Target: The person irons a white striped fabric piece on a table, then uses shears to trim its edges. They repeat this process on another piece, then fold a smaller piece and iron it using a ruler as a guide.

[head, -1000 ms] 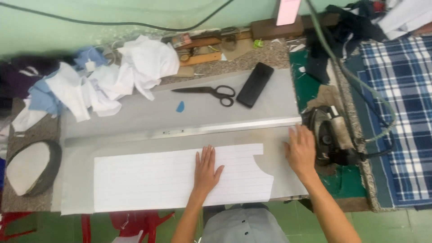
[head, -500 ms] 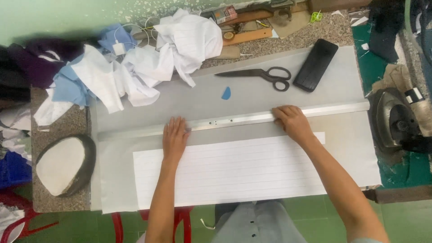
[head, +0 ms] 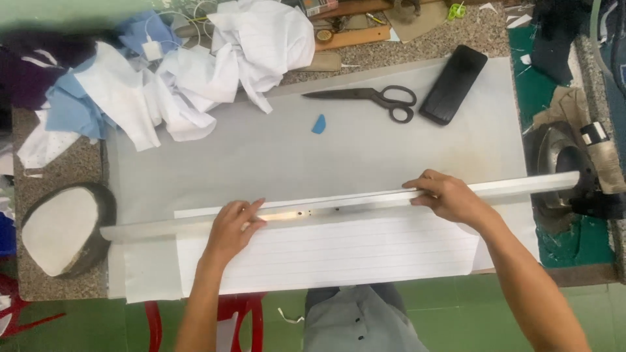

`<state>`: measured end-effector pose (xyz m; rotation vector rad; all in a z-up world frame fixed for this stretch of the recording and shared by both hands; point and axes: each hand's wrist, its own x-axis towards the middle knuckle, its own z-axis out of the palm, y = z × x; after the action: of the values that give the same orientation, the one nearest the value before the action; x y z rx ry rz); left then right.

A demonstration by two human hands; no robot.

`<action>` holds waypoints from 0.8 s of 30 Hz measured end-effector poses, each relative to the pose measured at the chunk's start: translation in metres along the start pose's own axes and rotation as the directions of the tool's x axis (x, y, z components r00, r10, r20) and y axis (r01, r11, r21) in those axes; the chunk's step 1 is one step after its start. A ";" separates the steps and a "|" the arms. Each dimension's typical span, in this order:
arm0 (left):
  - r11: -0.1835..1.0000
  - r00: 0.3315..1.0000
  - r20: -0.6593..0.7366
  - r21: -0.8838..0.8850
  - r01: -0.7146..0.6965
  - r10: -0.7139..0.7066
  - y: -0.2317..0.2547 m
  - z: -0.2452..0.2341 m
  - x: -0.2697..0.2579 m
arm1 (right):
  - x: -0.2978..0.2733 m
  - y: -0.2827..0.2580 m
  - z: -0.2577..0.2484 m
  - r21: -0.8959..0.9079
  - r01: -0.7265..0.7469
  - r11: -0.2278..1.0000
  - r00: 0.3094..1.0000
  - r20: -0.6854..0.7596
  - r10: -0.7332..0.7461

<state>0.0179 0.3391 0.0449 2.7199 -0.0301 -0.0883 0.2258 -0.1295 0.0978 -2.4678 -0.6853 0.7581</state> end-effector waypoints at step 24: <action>0.987 0.988 -0.152 0.158 0.042 -0.018 -0.013 0.053 -0.030 | -0.008 0.079 0.081 -0.288 0.089 0.953 0.915 -0.355 -0.192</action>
<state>-0.0155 0.3308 -0.0066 2.8808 0.0495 0.1155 0.1954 -0.1724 -0.0033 -2.6582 -0.8478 0.1240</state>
